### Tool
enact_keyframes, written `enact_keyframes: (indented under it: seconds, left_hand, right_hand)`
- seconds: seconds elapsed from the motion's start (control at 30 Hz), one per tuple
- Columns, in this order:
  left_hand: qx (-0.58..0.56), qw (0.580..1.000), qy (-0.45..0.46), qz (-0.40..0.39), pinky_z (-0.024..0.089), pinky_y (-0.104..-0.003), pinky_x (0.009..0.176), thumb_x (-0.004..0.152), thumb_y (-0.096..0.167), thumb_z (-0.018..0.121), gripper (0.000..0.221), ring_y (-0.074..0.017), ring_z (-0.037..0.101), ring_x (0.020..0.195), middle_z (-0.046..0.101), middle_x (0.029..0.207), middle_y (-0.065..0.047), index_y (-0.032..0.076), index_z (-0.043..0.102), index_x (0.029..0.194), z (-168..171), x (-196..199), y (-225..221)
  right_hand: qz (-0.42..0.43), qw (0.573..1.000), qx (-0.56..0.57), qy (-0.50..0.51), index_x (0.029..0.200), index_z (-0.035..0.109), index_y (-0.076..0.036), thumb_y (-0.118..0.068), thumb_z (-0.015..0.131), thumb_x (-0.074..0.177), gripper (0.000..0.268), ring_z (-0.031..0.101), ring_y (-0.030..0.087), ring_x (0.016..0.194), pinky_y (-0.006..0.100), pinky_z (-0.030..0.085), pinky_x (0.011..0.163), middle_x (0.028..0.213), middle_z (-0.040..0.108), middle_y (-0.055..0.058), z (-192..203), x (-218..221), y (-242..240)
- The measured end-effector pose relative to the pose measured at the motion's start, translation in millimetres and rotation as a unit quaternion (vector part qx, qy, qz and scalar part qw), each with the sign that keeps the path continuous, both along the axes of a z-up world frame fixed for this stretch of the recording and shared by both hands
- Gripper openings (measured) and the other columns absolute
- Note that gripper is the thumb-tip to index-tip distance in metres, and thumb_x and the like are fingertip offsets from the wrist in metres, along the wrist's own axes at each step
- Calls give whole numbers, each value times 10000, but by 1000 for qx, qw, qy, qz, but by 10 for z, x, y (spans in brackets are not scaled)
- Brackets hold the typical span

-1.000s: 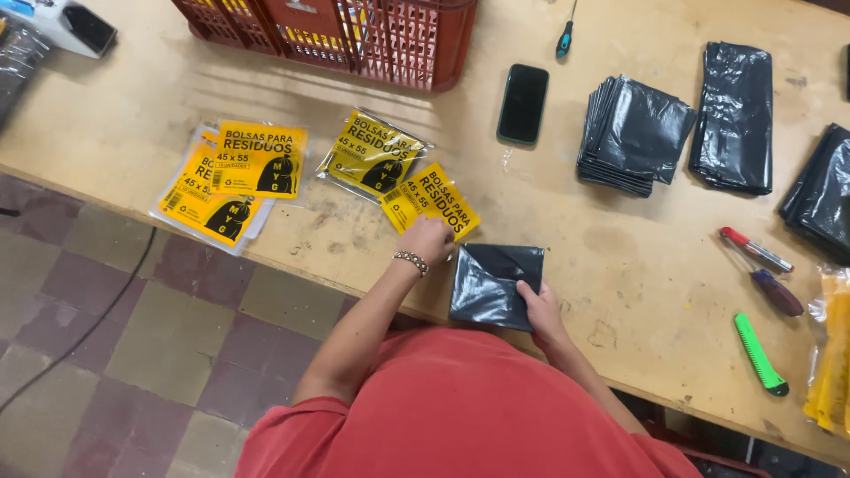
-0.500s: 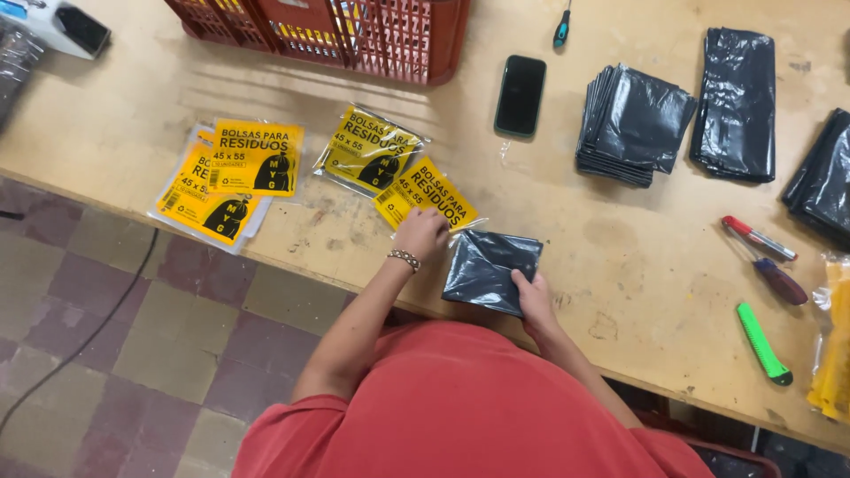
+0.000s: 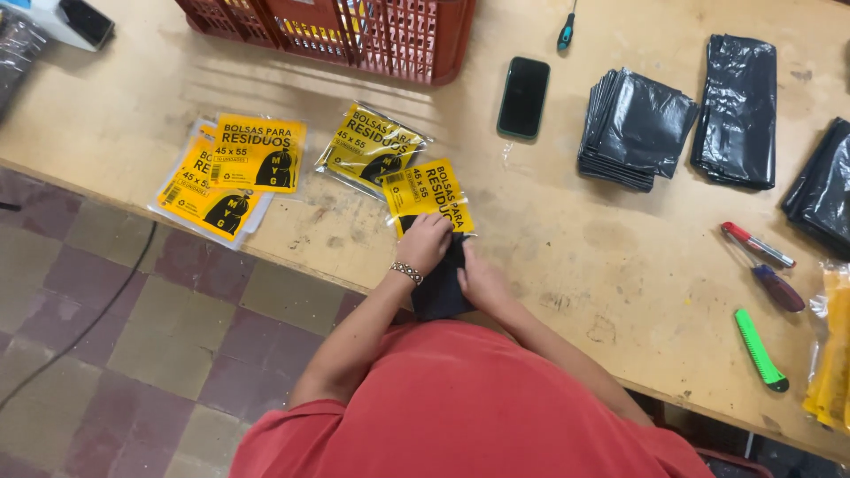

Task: Package stacks of black plastic bags into printed yellow sleeves and place them into a red basket

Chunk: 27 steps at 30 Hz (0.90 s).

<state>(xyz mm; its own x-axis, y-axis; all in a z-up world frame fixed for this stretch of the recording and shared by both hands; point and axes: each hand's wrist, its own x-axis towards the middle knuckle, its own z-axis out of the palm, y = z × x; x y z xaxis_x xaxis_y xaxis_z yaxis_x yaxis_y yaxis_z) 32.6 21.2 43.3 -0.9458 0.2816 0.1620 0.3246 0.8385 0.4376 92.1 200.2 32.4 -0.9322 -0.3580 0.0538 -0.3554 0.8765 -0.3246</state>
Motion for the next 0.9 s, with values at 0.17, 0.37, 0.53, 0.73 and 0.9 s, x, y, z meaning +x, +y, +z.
enact_keyframes:
  seconds: [0.17,0.37,0.53,0.73,0.9]
  left_hand:
    - [138,984,89,-67,561,-337,817,875,150,627,88,-225,627,967,583,860,3,178,559,922,109,73,-86]
    - [94,983,155,-41,577,-319,740,851,204,662,78,-183,628,1002,633,931,48,209,603,902,175,221,-134]
    - [88,978,174,-71,581,-340,751,866,191,653,66,-232,633,976,625,905,-5,182,609,914,209,214,-72]
    - [53,995,86,-15,574,-399,765,872,316,685,190,-289,647,942,631,931,-51,180,619,988,418,424,-394]
    - [18,968,-179,175,566,-524,776,982,510,507,415,-423,715,865,701,841,-191,108,607,1019,452,623,-714]
  right_hand:
    - [-29,992,-30,-121,1443,419,-89,-265,593,896,601,703,449,975,549,543,867,1051,701,307,230,-128,-68]
    - [-65,991,-113,26,1227,682,-242,-380,630,959,306,729,228,921,348,586,775,1039,737,11,230,-115,74]
    - [-192,961,-182,-78,1071,627,-210,-388,715,888,270,737,268,841,442,590,725,959,741,29,319,-227,53]
    - [-252,858,-339,-291,1239,627,-159,-310,643,885,385,679,262,843,392,578,651,976,712,101,133,-590,230]
    - [-270,814,-360,-367,1201,698,-102,-403,708,861,455,650,206,686,335,592,502,975,706,115,158,-740,301]
